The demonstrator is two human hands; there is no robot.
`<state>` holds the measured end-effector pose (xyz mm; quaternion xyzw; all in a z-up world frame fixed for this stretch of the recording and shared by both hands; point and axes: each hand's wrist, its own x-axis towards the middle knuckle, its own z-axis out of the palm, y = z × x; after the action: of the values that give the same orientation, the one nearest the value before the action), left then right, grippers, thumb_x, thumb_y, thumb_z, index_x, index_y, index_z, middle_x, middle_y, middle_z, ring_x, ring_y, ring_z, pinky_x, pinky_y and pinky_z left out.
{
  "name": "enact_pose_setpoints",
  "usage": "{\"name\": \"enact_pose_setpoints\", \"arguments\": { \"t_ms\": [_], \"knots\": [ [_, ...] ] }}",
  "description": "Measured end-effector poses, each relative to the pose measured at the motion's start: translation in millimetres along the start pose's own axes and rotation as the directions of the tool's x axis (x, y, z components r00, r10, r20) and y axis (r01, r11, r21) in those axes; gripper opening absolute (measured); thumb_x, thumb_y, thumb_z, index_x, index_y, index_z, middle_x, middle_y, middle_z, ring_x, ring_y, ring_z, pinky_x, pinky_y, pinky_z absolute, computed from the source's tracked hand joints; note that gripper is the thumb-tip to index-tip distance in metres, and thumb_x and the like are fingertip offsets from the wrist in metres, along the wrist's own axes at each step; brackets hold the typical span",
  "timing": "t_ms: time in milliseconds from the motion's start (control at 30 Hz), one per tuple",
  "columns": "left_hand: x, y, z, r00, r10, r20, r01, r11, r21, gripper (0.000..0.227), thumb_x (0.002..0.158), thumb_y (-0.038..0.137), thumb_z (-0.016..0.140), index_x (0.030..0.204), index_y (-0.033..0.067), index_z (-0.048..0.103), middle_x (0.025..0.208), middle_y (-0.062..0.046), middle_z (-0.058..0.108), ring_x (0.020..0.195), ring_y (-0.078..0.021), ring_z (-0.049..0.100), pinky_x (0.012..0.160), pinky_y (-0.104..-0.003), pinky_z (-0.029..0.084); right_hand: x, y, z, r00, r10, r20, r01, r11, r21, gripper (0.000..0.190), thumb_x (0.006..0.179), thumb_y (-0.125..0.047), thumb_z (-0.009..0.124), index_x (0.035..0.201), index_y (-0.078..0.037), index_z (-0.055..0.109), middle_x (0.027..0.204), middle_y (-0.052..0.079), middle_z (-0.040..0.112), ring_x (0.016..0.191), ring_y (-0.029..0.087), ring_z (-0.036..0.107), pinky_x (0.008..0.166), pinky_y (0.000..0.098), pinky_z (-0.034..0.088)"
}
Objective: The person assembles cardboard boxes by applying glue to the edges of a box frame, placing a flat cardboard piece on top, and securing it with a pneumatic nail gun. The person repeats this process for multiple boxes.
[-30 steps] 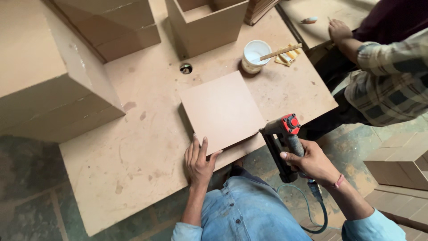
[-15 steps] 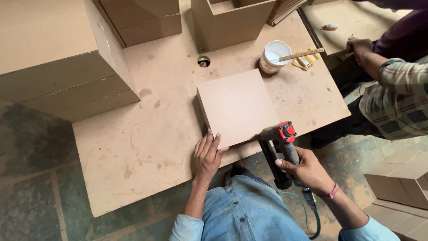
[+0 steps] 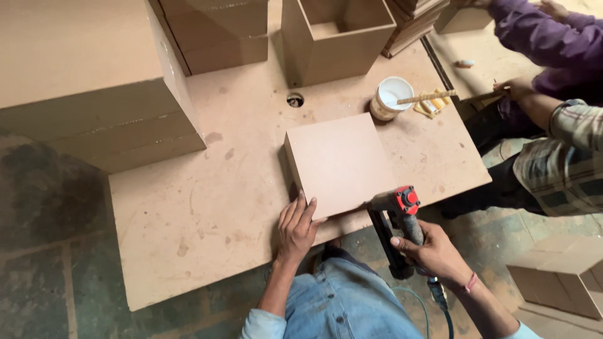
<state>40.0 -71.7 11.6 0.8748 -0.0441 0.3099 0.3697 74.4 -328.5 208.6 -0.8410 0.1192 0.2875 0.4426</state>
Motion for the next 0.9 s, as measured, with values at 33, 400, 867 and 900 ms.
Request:
{"name": "enact_pose_setpoints", "arguments": {
  "t_ms": [33, 400, 867, 900],
  "knots": [
    [-1, 1, 0, 1.0, -0.002, 0.003, 0.002, 1.0, -0.008, 0.056, 0.082, 0.024, 0.082, 0.13, -0.0005, 0.066, 0.138, -0.031, 0.06, 0.121, -0.0436, 0.062, 0.101, -0.05, 0.049, -4, 0, 1, 1.0, 0.0, 0.001, 0.0, 1.0, 0.001, 0.027, 0.087, -0.019, 0.08, 0.09, 0.001, 0.063, 0.058, 0.002, 0.053, 0.048, 0.01, 0.047, 0.042, 0.0294, 0.036],
    [-1, -10, -14, 0.992, 0.083, 0.095, -0.079, 0.996, -0.048, 0.048, 0.09, 0.005, 0.072, 0.136, -0.0018, 0.061, 0.142, -0.033, 0.057, 0.127, -0.0451, 0.06, 0.11, -0.05, 0.05, -11, -14, 52, 0.989, 0.012, 0.149, -0.008, 1.0, -0.03, 0.028, 0.086, -0.02, 0.08, 0.087, 0.003, 0.064, 0.057, 0.004, 0.054, 0.045, 0.012, 0.043, 0.041, 0.03, 0.032],
    [6, -7, -22, 0.993, 0.068, 0.1, -0.061, 0.996, -0.068, 0.046, 0.095, 0.013, 0.072, 0.138, 0.0007, 0.063, 0.146, -0.032, 0.055, 0.129, -0.045, 0.06, 0.111, -0.051, 0.049, -16, -14, 60, 0.994, -0.047, 0.095, 0.056, 0.995, -0.086, 0.024, 0.085, -0.02, 0.079, 0.095, 0.0, 0.07, 0.058, 0.002, 0.056, 0.05, 0.01, 0.048, 0.045, 0.0294, 0.037],
    [6, -5, -25, 0.993, 0.058, 0.106, -0.05, 0.996, -0.07, 0.047, 0.093, 0.015, 0.074, 0.136, 0.0011, 0.064, 0.146, -0.032, 0.054, 0.129, -0.0452, 0.06, 0.11, -0.052, 0.048, -17, -12, 58, 0.995, -0.038, 0.087, 0.043, 0.997, -0.059, 0.023, 0.085, -0.019, 0.079, 0.096, -0.002, 0.07, 0.058, 0.002, 0.055, 0.049, 0.01, 0.046, 0.044, 0.0297, 0.035]
  ]
}}
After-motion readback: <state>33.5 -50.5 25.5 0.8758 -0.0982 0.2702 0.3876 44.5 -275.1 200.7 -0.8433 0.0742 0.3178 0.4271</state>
